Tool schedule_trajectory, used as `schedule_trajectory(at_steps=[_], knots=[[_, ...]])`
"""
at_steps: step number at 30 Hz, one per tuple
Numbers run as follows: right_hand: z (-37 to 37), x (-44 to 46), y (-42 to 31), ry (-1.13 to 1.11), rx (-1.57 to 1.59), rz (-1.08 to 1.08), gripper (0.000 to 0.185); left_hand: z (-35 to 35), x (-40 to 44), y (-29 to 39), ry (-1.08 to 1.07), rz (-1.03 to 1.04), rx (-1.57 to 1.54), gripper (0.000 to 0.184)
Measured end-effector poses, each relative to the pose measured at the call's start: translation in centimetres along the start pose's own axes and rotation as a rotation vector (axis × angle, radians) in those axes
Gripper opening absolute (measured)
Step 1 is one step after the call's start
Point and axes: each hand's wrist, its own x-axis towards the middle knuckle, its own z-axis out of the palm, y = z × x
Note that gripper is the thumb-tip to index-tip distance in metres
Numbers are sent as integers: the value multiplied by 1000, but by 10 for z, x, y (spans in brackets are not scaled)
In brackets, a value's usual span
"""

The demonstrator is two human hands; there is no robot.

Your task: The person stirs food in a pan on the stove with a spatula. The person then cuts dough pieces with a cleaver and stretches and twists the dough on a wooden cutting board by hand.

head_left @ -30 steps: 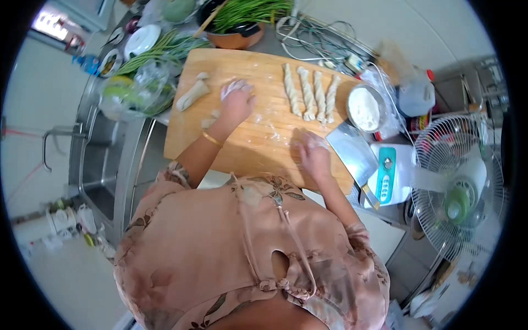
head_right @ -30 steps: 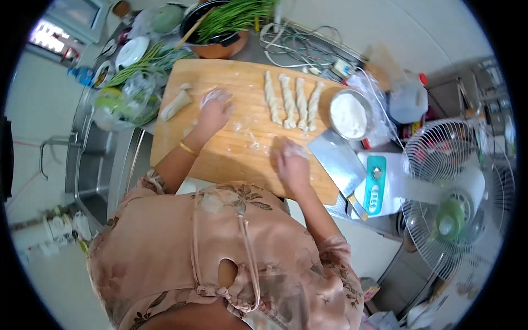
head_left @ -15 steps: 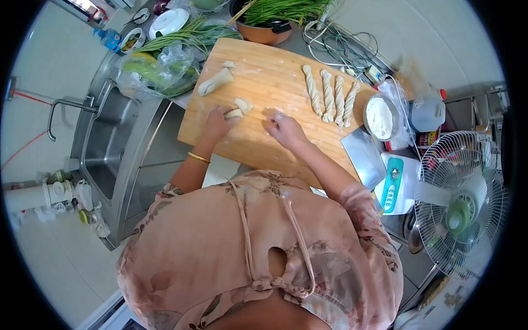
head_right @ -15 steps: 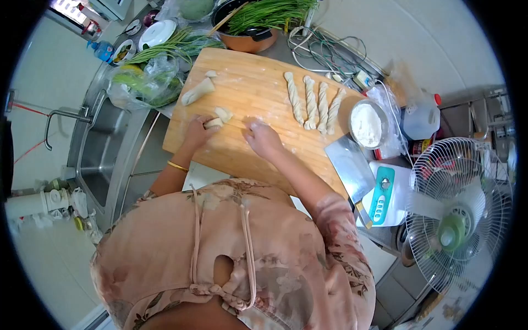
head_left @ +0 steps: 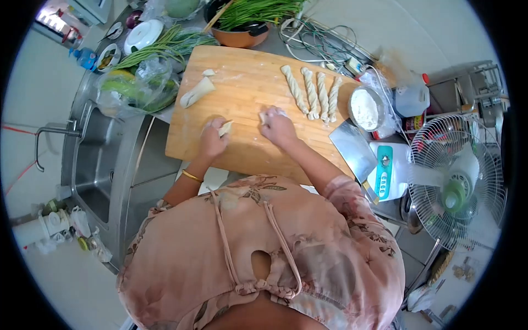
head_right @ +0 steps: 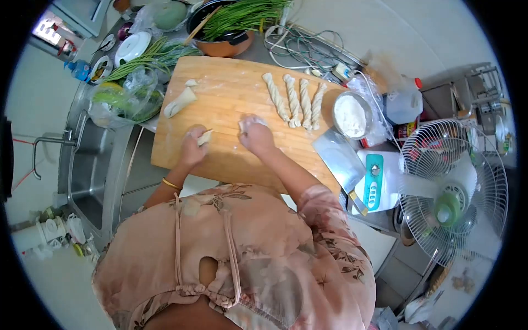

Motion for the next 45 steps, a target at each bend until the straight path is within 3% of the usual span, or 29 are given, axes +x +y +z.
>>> schedule_trajectory(at_steps=[3, 5, 7, 8, 10, 14, 16, 17, 20, 22, 23, 24, 26, 28, 30, 32, 35, 37, 40, 41, 42, 45], knots=[[-45, -35, 24, 140, -139, -119, 31, 3, 10, -1, -76, 21, 73, 40], [-79, -38, 44, 276, -7, 133, 34, 7, 14, 8, -102, 23, 173, 42], [-113, -35, 88, 406, -114, 340, 33, 3, 15, 28, -72, 46, 337, 41], [-133, -31, 108, 342, -163, 569, 29, 4, 15, 33, -79, 66, 333, 41], [-143, -35, 170, 518, -309, 404, 29, 8, 17, 43, -91, 108, 326, 41], [-133, -30, 228, 330, -266, 340, 24, 16, 21, 55, -140, 223, 284, 41], [-148, -28, 209, 303, -333, 324, 23, 16, 22, 57, -160, 239, 276, 41], [-157, -28, 173, 490, -249, 414, 23, 14, 19, 55, -106, 188, 281, 40], [-133, -26, 146, 339, -123, 192, 25, 7, 15, 42, 32, 72, 297, 39], [-84, -14, 122, 152, 323, 197, 32, 7, 10, 27, 99, 17, 313, 39], [-88, -20, 62, 233, 393, 63, 22, 7, 8, 20, 83, 33, 295, 38], [-63, -17, 46, 183, 603, 12, 31, 6, 6, 12, 68, 50, 278, 38], [-37, -11, 19, 274, 489, -289, 37, 6, 4, 9, 33, 58, 223, 37], [-44, -7, 9, 44, 321, 81, 35, 6, 2, 10, -7, 45, 146, 37], [-42, -1, 18, 105, 108, 195, 35, 5, 2, 13, -64, 26, 194, 36], [-30, 11, 54, 449, -144, 51, 38, 3, 0, 15, -118, 4, 233, 37], [-41, 29, 58, 286, -190, 45, 43, 0, 1, 27, -98, 61, 272, 37], [-35, 35, 55, 359, -178, 143, 46, -6, 10, 53, 34, 220, 298, 37], [-36, 33, 39, 409, -130, 360, 47, -1, 55, 78, -83, 327, 160, 33], [-39, 32, 36, 415, -109, 448, 46, 12, 73, 78, -114, 327, 117, 30], [-37, 32, 41, 359, -167, 405, 44, 30, 91, 77, -148, 327, 74, 27], [-29, 33, 62, 284, -304, 314, 36, 79, 139, 91, -321, 56, -97, 27]])
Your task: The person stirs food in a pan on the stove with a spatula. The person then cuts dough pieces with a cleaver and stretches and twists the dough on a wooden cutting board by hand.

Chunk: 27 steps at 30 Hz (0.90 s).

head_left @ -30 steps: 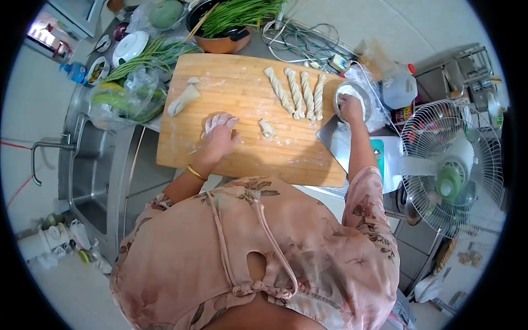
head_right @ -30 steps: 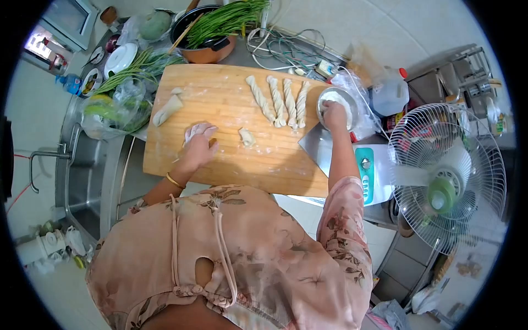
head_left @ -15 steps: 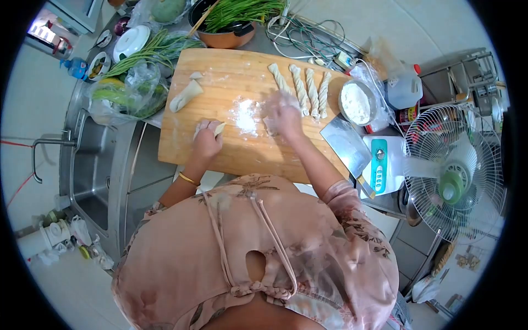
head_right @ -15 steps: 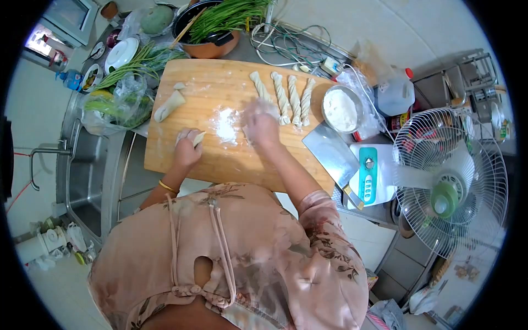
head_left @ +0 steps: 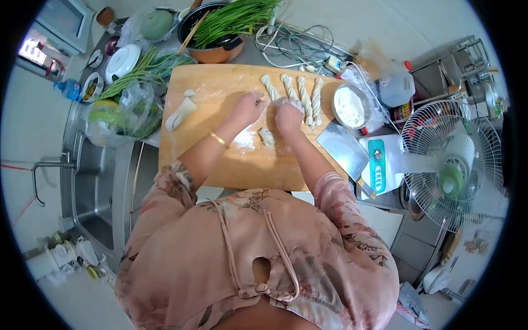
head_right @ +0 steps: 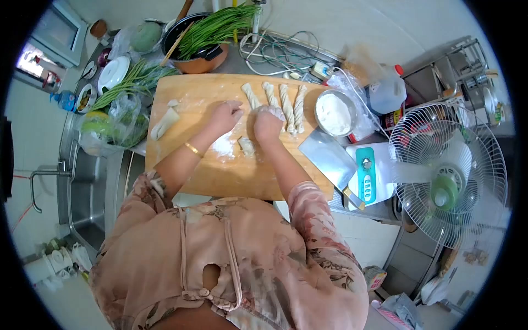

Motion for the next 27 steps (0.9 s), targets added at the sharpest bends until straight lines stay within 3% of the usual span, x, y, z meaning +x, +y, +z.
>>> schedule_trajectory(at_steps=[5, 8, 9, 11, 12, 14, 15, 16, 17, 19, 20, 23, 26, 27], knots=[[4, -3, -7, 148, 54, -103, 22, 53, 75, -20, -109, -510, -254, 34], [3, -4, -12, 151, 211, -100, 19, 14, 55, 43, -62, -429, 157, 29], [2, -5, -14, 143, 263, -79, 20, 14, 57, 43, -104, -421, 145, 27], [-17, -4, -18, 50, 533, 102, 24, 13, 66, 43, -183, -405, 117, 23], [-23, -2, -18, 6, 666, 192, 26, 19, 73, 35, -195, -507, -171, 22], [-21, 4, -7, -209, 1443, 512, 24, 33, 86, 14, -207, -693, -753, 20], [-22, 7, 0, -324, 1831, 668, 24, 29, 83, 14, -217, -619, -900, 21], [-34, 11, 8, -583, 2111, 785, 29, 22, 77, 18, -227, -538, -1047, 22], [-35, 13, 12, -649, 2208, 819, 29, 15, 72, 24, -238, -452, -1192, 23], [-30, 12, 17, -794, 2396, 887, 29, 2, 68, 34, -297, -383, -1132, 22], [-19, 12, 22, -910, 2509, 802, 28, -2, 68, 36, -323, -351, -1104, 22], [-19, 8, 22, -736, 2410, 862, 22, 2, 75, 23, -265, -169, -931, 28], [-27, 7, 8, -193, 1434, 418, 16, -3, 78, 23, -251, -229, -770, 28], [-34, 5, 8, -7, 1054, 182, 18, -2, 78, 25, -251, -350, -825, 26]])
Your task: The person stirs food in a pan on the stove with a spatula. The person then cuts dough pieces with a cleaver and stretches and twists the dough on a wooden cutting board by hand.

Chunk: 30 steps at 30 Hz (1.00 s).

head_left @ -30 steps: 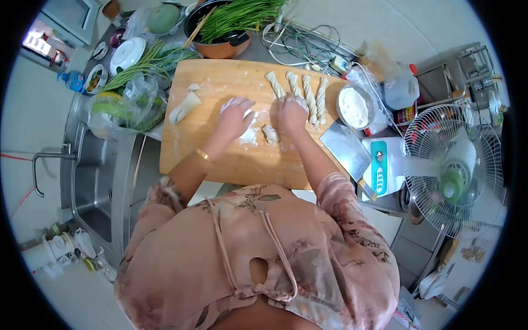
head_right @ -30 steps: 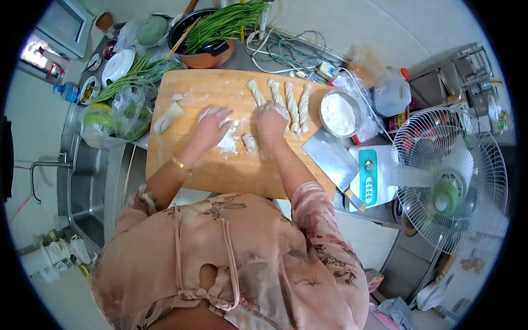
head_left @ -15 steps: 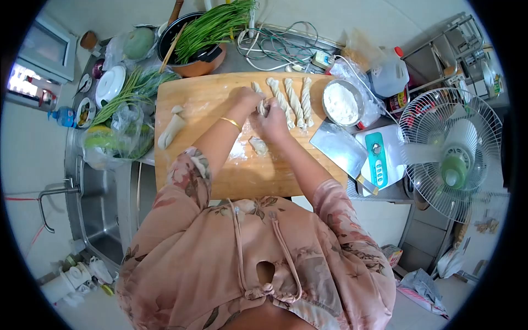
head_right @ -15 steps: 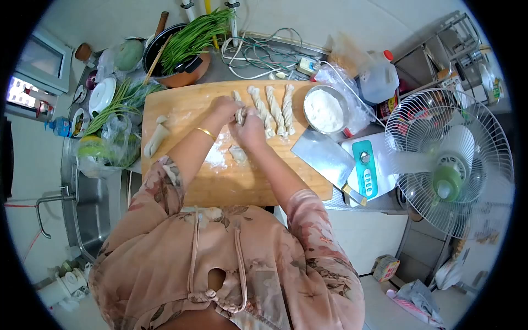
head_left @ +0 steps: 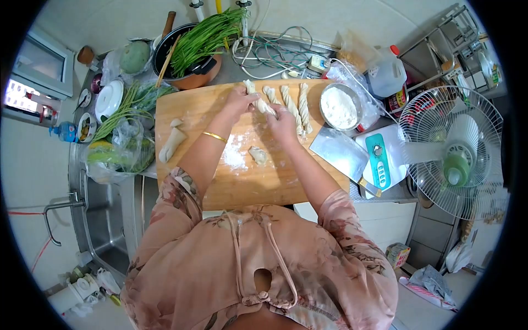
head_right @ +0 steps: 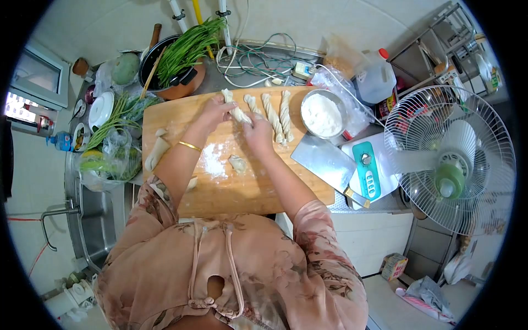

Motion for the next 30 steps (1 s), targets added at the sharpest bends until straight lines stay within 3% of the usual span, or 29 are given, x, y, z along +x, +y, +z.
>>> schedule_trajectory(at_steps=[2, 5, 8, 11, 14, 17, 20, 26, 29, 30], knots=[[-11, -5, -12, 138, -753, -575, 23, 5, 0, 1, 71, -204, -145, 22], [-23, -7, -20, -64, -839, -859, 27, -12, 32, -39, -136, -429, -413, 16], [-23, -10, -7, -159, -693, -875, 23, -6, 28, -29, -112, -628, -476, 13], [-23, -23, -7, -40, -550, -752, 27, 1, 12, -15, -145, -466, -594, 14], [-14, -18, 6, 64, -138, -372, 28, 5, 0, -3, -134, -394, -599, 14], [-1, -15, -4, 212, 516, 136, 24, 5, -3, -4, -193, -297, -648, 14], [-13, -15, -23, -152, 982, 386, 18, 1, 2, -9, -242, -222, -653, 13], [-19, -6, -12, -254, 788, 408, 25, 1, -17, 19, -95, -63, -247, 22], [-14, -10, -12, 167, -683, -331, 31, 0, -4, 14, 12, -72, -118, 25], [-15, -11, -14, 166, -785, -449, 33, 1, 0, 12, 21, -110, -90, 25]])
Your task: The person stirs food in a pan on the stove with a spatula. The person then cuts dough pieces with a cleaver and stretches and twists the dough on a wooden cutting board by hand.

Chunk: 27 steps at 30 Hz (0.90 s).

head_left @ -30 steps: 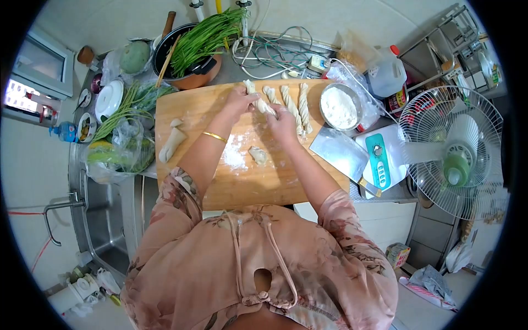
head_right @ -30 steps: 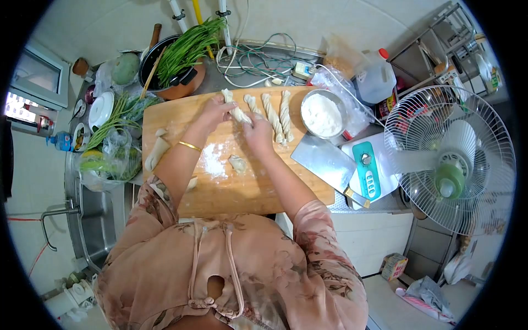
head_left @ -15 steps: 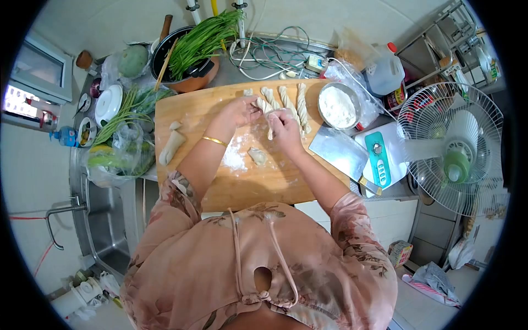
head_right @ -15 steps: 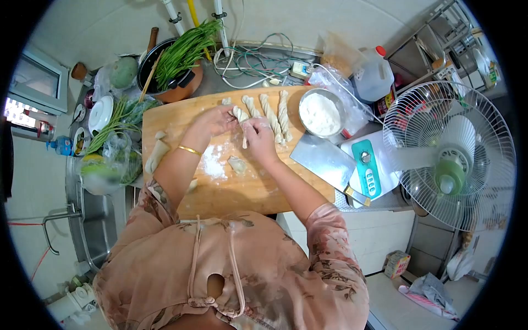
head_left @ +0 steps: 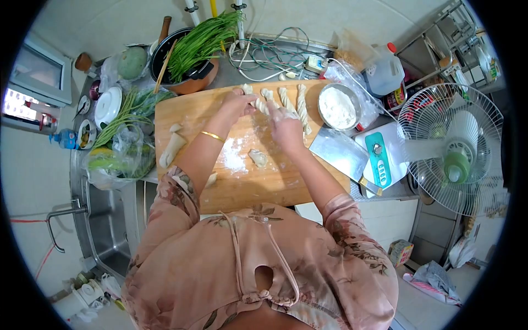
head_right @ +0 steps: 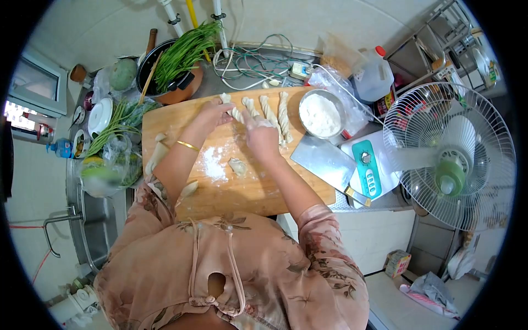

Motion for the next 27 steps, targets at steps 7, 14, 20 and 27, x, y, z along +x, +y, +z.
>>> schedule_trajectory(at_steps=[7, 14, 20, 27], knots=[[8, -9, 0, -45, -141, -414, 33, 12, 31, -10, 255, -34, 486, 38], [62, -43, 15, -144, -150, -206, 30, 3, 81, -48, 184, 470, 871, 39], [26, -61, -2, -217, -113, -173, 36, 2, 56, -33, 156, 625, 1158, 45], [5, -75, -13, -60, -55, -120, 31, -6, 32, -25, 150, 769, 1144, 44]])
